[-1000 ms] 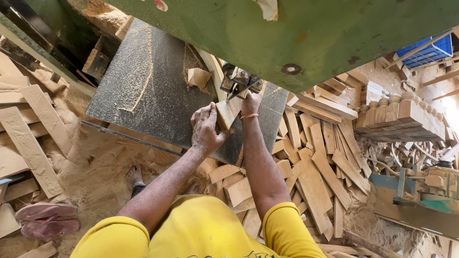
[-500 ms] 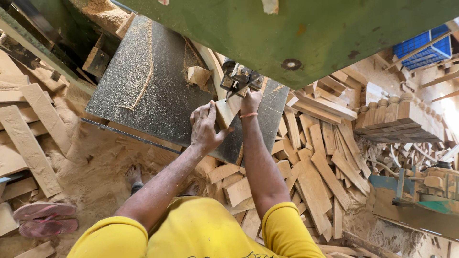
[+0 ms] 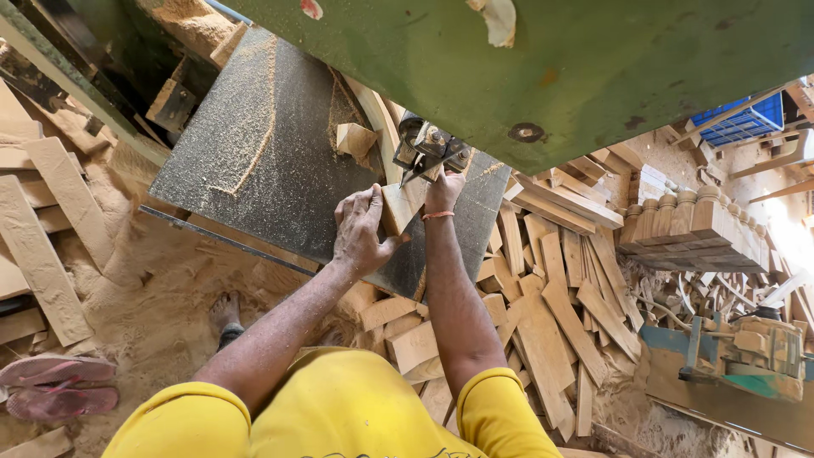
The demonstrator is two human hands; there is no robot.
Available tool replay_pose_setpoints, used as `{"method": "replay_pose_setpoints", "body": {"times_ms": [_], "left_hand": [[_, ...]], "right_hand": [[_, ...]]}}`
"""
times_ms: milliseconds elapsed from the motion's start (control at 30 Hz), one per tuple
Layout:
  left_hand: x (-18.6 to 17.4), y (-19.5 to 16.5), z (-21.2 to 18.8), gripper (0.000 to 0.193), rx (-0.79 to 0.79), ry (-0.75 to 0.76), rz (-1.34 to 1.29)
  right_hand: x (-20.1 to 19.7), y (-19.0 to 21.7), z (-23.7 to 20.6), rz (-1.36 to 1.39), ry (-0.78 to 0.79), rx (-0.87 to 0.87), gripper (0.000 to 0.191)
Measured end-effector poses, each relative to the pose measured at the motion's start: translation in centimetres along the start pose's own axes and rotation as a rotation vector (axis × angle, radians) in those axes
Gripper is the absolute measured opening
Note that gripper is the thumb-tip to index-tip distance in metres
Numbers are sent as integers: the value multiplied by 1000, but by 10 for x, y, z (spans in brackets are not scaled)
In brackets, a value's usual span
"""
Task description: The person cuts a long curved wooden workpiece on a bandsaw, guiding it along the blade to trim its edge. They rotate and reposition the piece repeatedly, briefly step away to clear scraps, then continue cutting along the marked line and trim smaller sections at the end.
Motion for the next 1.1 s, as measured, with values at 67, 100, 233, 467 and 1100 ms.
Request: {"method": "replay_pose_setpoints", "body": {"times_ms": [67, 100, 233, 467, 1100], "left_hand": [[0, 0, 1, 112, 0, 2, 6], [0, -1, 1, 112, 1, -6, 1], [-2, -1, -2, 111, -1, 11, -22], [-2, -1, 0, 110, 2, -13, -16], [6, 1, 3, 114, -27, -7, -10]], "right_hand": [[0, 0, 1, 16, 9, 1, 53], [1, 3, 1, 23, 15, 2, 50], [8, 15, -7, 99, 46, -12, 44], [1, 1, -3, 38, 6, -15, 43], [5, 5, 5, 276, 126, -43, 28]]}}
Point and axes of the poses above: each hand's wrist, its own z-axis towards the middle knuckle, its own x-axis out of the palm, y = z × x, the point moved 2 cm from there along z, towards the middle knuckle, and after that the axes turned 2 degrees about -y, right-handed, at the moved point
